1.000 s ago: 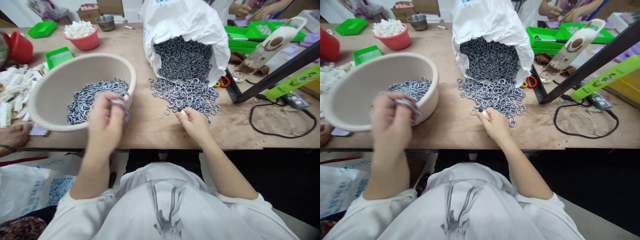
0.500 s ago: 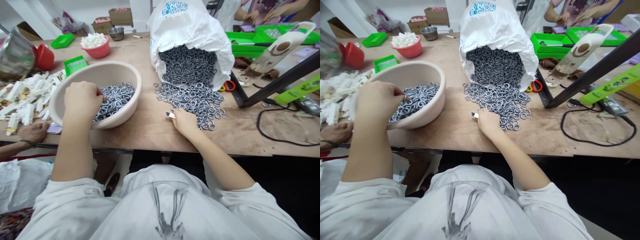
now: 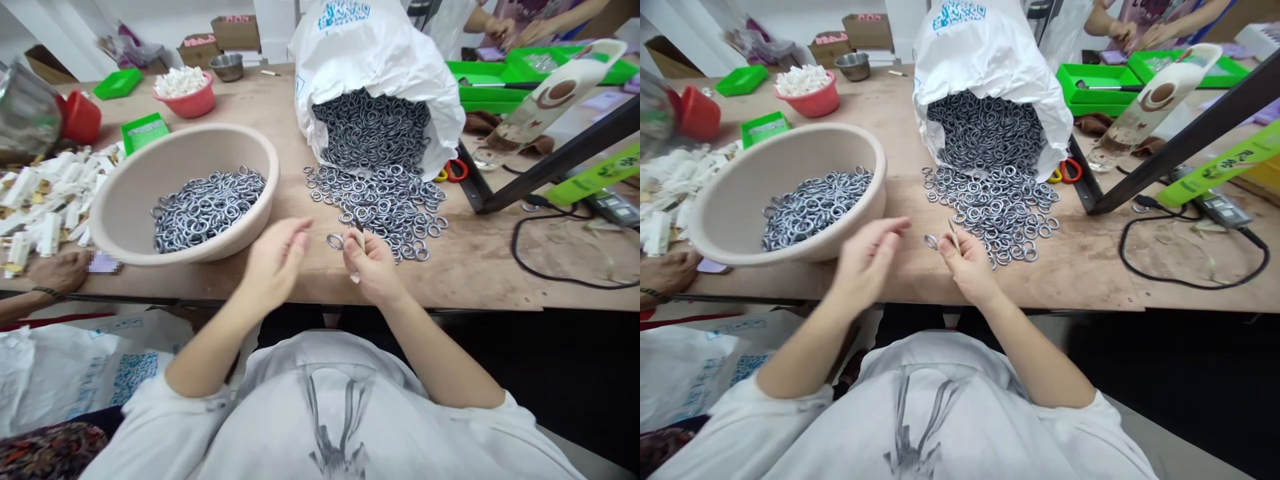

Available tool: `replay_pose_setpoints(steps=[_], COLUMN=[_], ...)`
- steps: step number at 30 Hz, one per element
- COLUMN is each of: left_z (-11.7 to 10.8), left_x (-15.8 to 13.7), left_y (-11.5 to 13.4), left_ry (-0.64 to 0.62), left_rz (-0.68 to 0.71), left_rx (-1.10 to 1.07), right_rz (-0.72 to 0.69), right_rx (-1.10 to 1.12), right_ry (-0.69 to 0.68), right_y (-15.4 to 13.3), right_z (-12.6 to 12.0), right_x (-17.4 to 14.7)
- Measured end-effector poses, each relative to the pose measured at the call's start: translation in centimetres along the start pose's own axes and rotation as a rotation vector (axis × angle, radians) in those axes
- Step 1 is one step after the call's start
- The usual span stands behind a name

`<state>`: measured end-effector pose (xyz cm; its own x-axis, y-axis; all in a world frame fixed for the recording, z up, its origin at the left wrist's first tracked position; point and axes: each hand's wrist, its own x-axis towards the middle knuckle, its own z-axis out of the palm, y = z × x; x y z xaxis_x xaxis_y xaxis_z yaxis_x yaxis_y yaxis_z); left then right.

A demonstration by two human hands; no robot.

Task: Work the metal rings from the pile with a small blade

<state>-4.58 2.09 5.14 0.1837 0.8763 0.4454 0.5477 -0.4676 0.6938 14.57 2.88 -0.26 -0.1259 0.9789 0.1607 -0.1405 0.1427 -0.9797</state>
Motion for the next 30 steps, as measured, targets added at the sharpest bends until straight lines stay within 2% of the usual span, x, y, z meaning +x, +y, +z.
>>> replay_pose_setpoints(steps=[3,5,8,11,14,16,20,24,26,28,30], left_z=[5.2,7.1,7.7,7.4,6.8,6.6,6.5,6.9,7.1,7.2,7.2], left_x=[-2.1,-2.9,-3.4,-3.4,-3.0,-2.8,-2.7,-3.1,-3.2,-3.2,-3.1], left_y=[0.0,-0.3,-0.4,-0.2,-0.1,-0.1,0.0,0.2,0.2,0.3,0.3], left_ry=[-0.078,-0.047,-0.017,-0.026,-0.073,-0.12,-0.194,-0.153,-0.134,-0.13,-0.113], left_rz=[-0.253,-0.385,-0.495,-0.565,-0.62,-0.671,-0.772,-0.742,-0.706,-0.694,-0.705], left_rx=[-0.414,-0.608,-0.87,-1.039,-1.111,-1.162,-1.261,-1.23,-1.188,-1.165,-1.16], right_rz=[-0.093,-0.173,-0.171,-0.087,-0.018,0.011,0.037,0.025,-0.007,-0.077,-0.183], right_rx=[0.004,-0.113,-0.23,-0.136,-0.062,-0.058,-0.019,-0.015,-0.092,-0.26,-0.498], right_ry=[0.09,0.155,0.151,0.05,-0.091,-0.136,-0.128,-0.111,-0.051,-0.016,-0.07], right_y=[0.8,1.4,2.0,1.8,1.0,0.6,0.7,0.8,0.5,-0.1,-0.9], right_z=[1.5,1.9,1.7,1.3,0.8,0.5,0.6,0.7,0.5,0.0,-0.4], right_x=[-1.9,-2.8,-3.2,-3.0,-2.4,-2.0,-2.0,-1.8,-1.5,-1.4,-1.5])
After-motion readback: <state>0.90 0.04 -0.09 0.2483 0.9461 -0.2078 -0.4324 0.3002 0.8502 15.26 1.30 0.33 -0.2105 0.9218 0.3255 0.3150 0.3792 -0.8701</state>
